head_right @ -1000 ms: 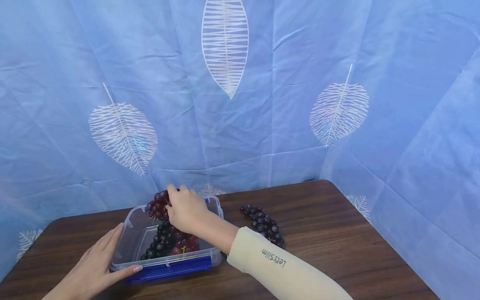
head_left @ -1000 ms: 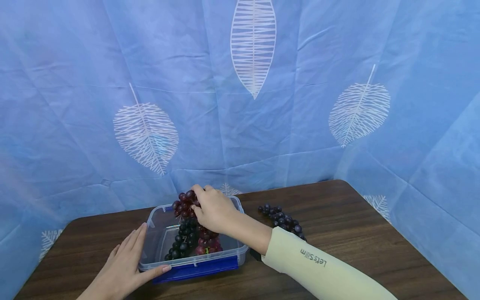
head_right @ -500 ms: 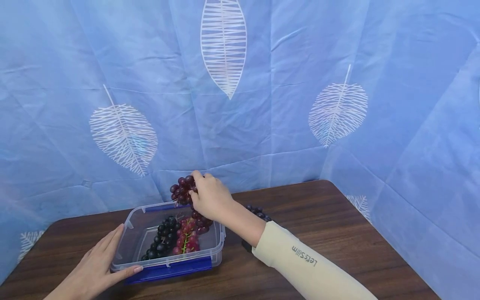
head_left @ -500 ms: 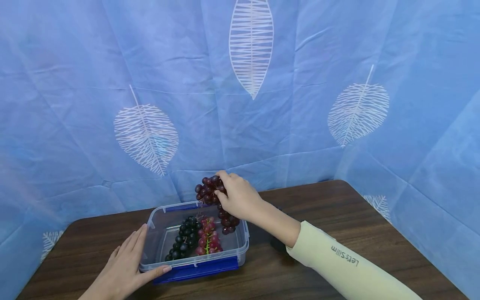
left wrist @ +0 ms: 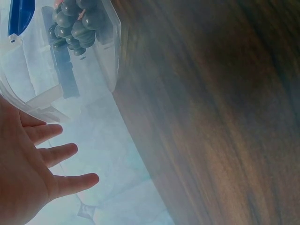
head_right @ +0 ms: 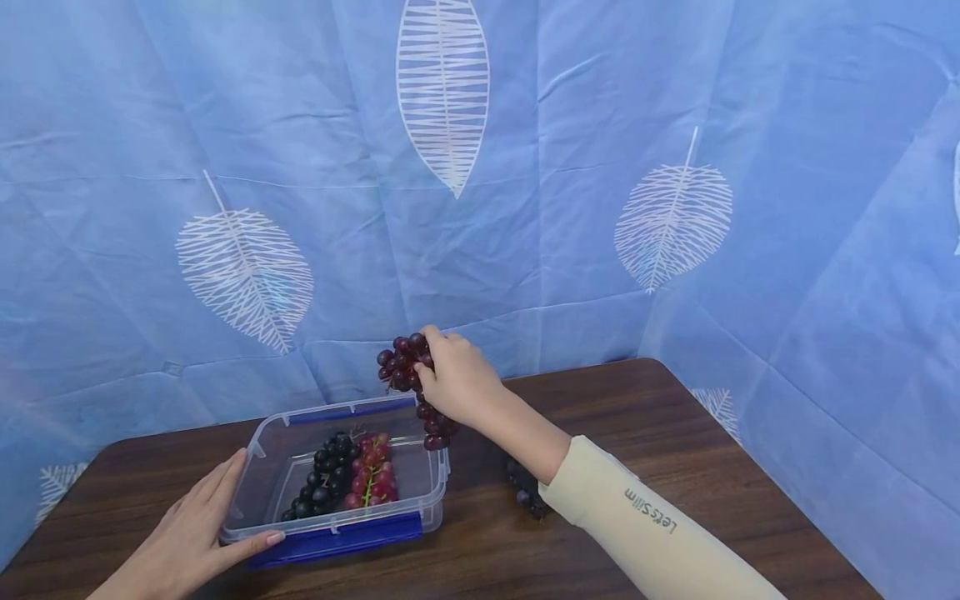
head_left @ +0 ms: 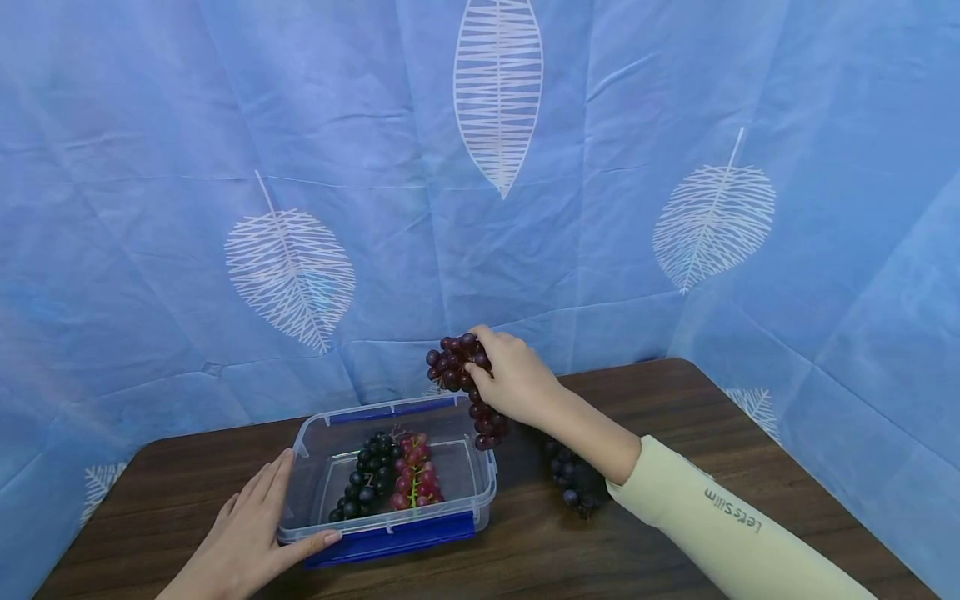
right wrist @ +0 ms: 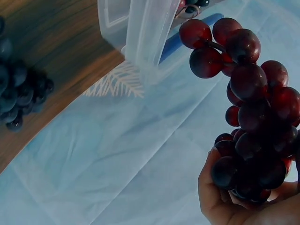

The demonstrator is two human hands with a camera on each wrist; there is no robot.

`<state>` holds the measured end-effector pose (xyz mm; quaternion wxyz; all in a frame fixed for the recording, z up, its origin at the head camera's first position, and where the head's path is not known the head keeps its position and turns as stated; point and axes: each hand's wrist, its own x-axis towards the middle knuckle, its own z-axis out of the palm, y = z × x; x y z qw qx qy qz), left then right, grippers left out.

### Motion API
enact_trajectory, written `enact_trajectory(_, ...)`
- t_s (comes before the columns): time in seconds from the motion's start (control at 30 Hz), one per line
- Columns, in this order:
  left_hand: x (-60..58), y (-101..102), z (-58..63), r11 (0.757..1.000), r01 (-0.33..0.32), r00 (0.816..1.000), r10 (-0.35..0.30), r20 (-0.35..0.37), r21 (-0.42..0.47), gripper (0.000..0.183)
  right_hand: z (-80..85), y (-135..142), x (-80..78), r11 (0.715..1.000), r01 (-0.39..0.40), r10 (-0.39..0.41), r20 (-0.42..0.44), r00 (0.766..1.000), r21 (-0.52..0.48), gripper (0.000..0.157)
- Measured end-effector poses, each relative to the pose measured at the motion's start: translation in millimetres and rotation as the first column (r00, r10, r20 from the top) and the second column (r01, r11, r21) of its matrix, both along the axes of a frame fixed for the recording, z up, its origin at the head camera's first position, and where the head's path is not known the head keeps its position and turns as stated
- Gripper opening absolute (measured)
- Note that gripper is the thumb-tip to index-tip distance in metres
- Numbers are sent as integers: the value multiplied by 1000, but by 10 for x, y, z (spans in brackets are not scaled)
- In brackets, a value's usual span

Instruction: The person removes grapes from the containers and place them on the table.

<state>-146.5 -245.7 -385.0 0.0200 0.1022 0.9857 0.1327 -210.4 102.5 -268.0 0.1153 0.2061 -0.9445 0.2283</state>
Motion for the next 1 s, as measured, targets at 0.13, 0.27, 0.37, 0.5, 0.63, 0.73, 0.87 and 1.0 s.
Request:
enact_trajectory(0.13, -2, -2, 3, 1000, 0, 1000, 0, 4, 0, 120, 25, 110, -22, 1000, 23, -23, 8, 1000, 3, 49)
enact_trajectory(0.27, -1, -1, 2, 1000, 3, 1000, -3, -6, -3, 120, 22, 225, -29, 999, 44, -44, 22, 999, -3, 50)
enact_trajectory(0.37, 0, 2, 4, 1000, 4, 1000, -4, -10, -6, 120, 5, 314, -30, 998, 59, -59, 22, 998, 2, 51)
enact_trajectory(0.5, -4, 2, 8, 1000, 3, 1000, -3, -3, -3, 120, -25, 442, -32, 997, 73, -73, 30, 997, 0, 53)
enact_trajectory(0.63, -5, -2, 10, 1000, 6, 1000, -6, -4, -1, 121, -45, 574, -27, 996, 92, -92, 35, 995, 2, 54)
enact_trajectory(0.73, -6, -8, 8, 1000, 4, 1000, -4, -3, 9, 121, -56, 669, -25, 995, 103, -103, 30, 994, 5, 52)
enact_trajectory(0.87, -9, -15, 0, 1000, 9, 1000, -9, -12, 16, 121, -80, 795, -20, 993, 118, -118, 40, 992, 5, 51)
enact_trajectory(1.0, -9, -15, -2, 1000, 11, 1000, -10, -14, 15, 121, -95, 916, 2, 992, 129, -130, 42, 991, 9, 50)
